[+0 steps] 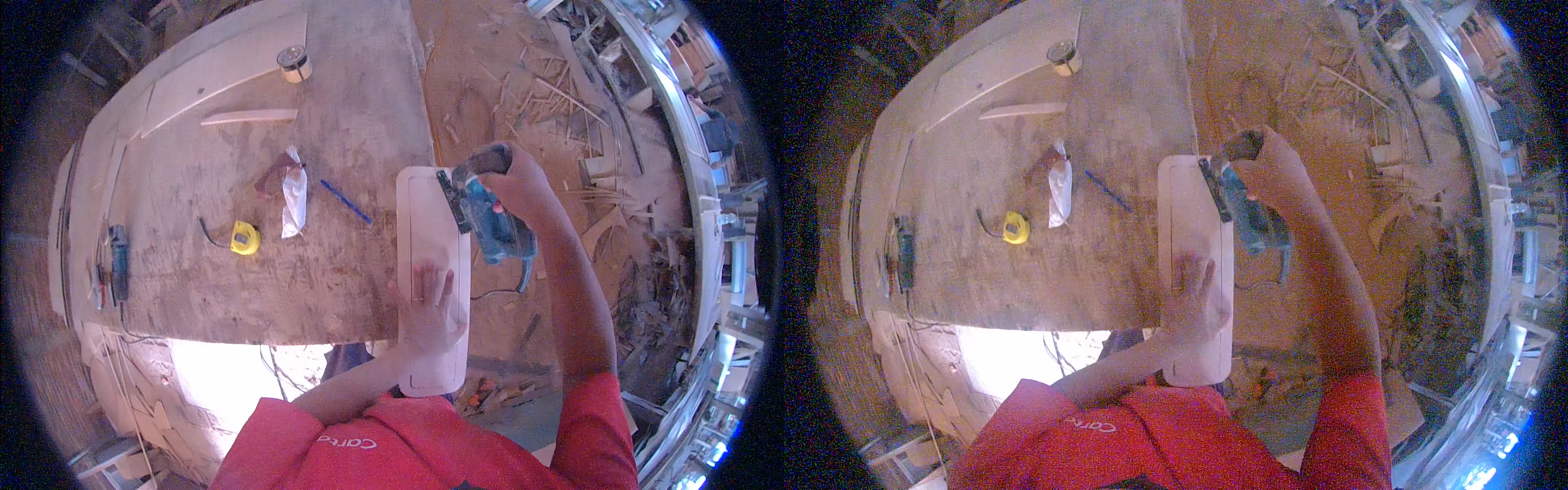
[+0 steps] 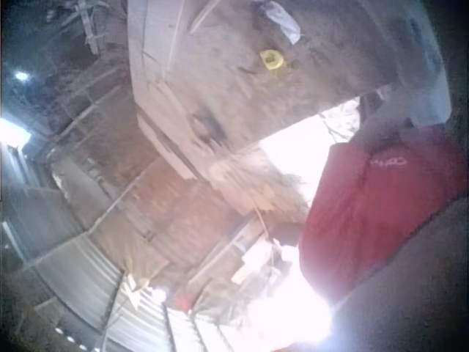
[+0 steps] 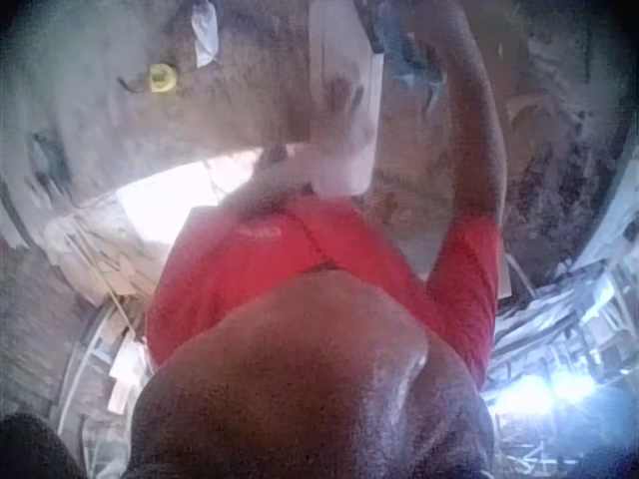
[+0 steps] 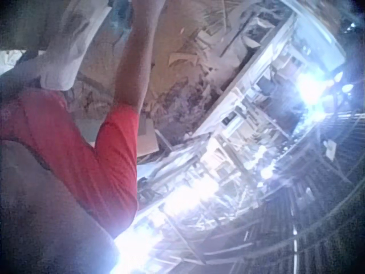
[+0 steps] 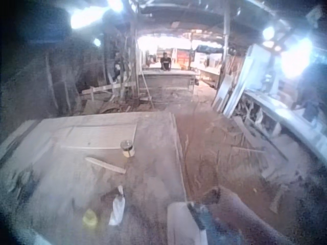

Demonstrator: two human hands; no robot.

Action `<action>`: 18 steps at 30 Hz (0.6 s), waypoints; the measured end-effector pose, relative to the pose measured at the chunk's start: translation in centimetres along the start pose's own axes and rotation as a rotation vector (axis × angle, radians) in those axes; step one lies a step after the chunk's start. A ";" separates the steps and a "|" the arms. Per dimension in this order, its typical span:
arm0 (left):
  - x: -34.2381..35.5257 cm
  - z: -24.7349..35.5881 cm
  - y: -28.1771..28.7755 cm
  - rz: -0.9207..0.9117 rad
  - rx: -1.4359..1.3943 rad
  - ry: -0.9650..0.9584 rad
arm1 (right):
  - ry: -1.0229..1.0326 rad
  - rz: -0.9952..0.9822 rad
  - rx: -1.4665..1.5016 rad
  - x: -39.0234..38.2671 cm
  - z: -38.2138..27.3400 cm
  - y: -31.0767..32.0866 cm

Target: The person uses a jigsaw to cut a rectangular shape out of a light-colored board. They guide the tool along a marked line, completing the cut and lifting the finished piece from the workbench.

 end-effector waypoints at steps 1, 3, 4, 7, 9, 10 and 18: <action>-0.3 0.3 0.0 0.008 -0.042 0.004 | 0.005 -0.004 -0.011 0.4 0.4 0.1; -0.7 1.0 0.6 0.023 -0.125 0.013 | 0.012 -0.029 -0.009 1.0 1.5 0.4; -0.5 1.6 1.4 -0.014 -0.117 0.012 | 0.016 -0.047 0.004 1.3 1.9 0.6; 0.0 2.9 2.2 -0.081 -0.077 0.019 | 0.035 -0.029 0.019 0.7 1.2 0.0; 0.3 3.1 1.2 -0.078 -0.053 0.020 | 0.044 -0.014 0.009 0.5 0.7 -0.2; 0.3 3.2 1.2 -0.075 -0.019 0.020 | 0.045 -0.017 -0.001 0.7 0.8 -0.1; 0.0 1.8 2.0 -0.146 0.039 -0.030 | -0.073 -0.073 0.030 0.3 1.6 0.2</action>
Point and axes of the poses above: each hand's wrist, its own x-axis towards the middle knuckle, its own y-axis out of the back of the hand, z = x × y, the point moved 8 cm from there along x, towards the middle knuckle, and after that the axes turned 14 degrees about x, right-handed, at the moved point
